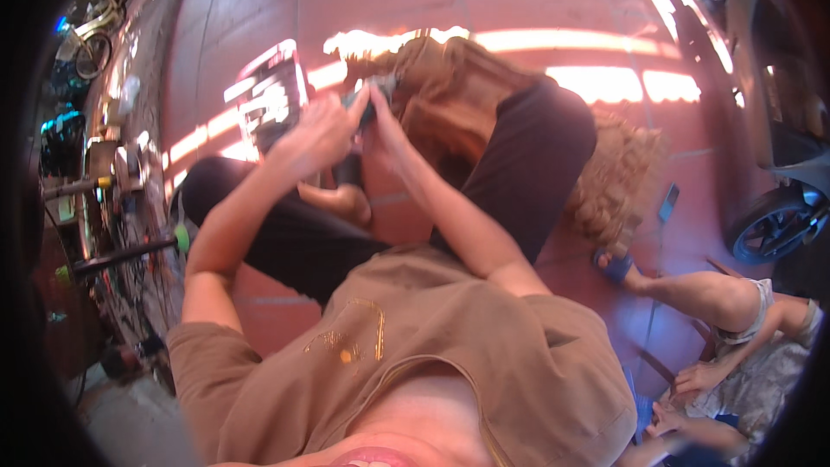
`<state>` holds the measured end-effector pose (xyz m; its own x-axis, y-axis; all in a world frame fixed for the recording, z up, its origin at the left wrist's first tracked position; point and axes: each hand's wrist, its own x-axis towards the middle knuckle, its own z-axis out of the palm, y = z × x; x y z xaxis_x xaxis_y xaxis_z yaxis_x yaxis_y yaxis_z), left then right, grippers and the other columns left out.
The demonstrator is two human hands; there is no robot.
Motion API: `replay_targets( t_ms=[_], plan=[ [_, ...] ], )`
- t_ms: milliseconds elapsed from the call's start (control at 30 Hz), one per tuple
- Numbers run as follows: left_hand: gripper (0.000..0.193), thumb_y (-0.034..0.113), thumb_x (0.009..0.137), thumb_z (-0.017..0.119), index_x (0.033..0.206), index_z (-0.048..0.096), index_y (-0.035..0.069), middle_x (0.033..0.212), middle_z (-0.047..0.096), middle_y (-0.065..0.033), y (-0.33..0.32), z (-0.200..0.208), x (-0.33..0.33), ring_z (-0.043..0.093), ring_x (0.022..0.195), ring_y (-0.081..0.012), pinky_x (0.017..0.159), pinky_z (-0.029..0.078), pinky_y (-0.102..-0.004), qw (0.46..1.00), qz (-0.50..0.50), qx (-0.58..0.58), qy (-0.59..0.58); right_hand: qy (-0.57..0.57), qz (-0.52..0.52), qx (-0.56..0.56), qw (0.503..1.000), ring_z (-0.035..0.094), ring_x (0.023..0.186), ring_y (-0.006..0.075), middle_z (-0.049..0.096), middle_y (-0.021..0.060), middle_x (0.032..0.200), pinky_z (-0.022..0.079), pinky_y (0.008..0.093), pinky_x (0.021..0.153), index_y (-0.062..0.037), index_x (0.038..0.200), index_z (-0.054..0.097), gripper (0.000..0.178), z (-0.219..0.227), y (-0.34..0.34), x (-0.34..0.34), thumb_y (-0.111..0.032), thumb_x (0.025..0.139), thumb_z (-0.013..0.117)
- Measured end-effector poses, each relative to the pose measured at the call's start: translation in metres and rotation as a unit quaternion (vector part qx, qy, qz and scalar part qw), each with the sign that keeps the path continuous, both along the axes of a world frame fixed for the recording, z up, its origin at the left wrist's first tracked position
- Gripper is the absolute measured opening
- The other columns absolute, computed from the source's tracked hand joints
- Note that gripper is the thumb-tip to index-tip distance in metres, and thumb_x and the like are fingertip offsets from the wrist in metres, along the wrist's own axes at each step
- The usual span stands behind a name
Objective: The person uses a handheld rotary tool to carve and smooth the surface of a large wooden object. They hold the tool with both hands and move it along the contours of the wood, focusing on detailed areas.
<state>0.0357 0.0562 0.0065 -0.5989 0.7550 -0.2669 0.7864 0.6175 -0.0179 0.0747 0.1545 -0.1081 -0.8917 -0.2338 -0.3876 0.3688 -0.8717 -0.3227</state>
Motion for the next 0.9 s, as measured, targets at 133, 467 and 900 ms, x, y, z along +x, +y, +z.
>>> replay_targets(
  t_ms=[133,467,900],
  plan=[
    [0.081,0.023,0.077,0.073,0.142,0.028,0.006,0.091,0.058,-0.0286,0.0,-0.005,-0.001,0.062,0.08,-0.0421,0.068,0.049,-0.0466,1.0,0.018,-0.014,-0.011,0.059,-0.018,0.0,0.998,0.059,0.078,0.0107,0.062,-0.0017,0.094,0.053,0.0333,0.07,-0.018,0.108,0.055,0.046,-0.005,0.002,-0.002,-0.059,0.091,0.047],
    [0.081,0.013,0.073,0.068,0.144,0.028,0.01,0.092,0.059,-0.0247,-0.013,-0.002,-0.005,0.062,0.078,-0.0393,0.069,0.049,-0.0452,0.999,0.033,0.002,-0.036,0.069,-0.005,0.003,0.998,0.063,0.098,0.0145,0.06,0.0031,0.114,0.055,0.0333,0.077,-0.0148,0.125,0.046,0.048,-0.014,0.0,-0.003,-0.051,0.094,0.046],
    [0.075,0.008,0.073,0.069,0.14,0.034,0.006,0.088,0.057,-0.026,-0.007,-0.016,-0.002,0.063,0.073,-0.0383,0.063,0.052,-0.0422,0.999,0.008,0.016,0.029,0.058,-0.024,-0.032,0.998,0.061,0.101,0.0132,0.061,0.0007,0.114,0.053,0.0343,0.083,-0.0168,0.122,0.049,0.047,-0.003,0.001,0.0,-0.053,0.093,0.047]
  ],
)
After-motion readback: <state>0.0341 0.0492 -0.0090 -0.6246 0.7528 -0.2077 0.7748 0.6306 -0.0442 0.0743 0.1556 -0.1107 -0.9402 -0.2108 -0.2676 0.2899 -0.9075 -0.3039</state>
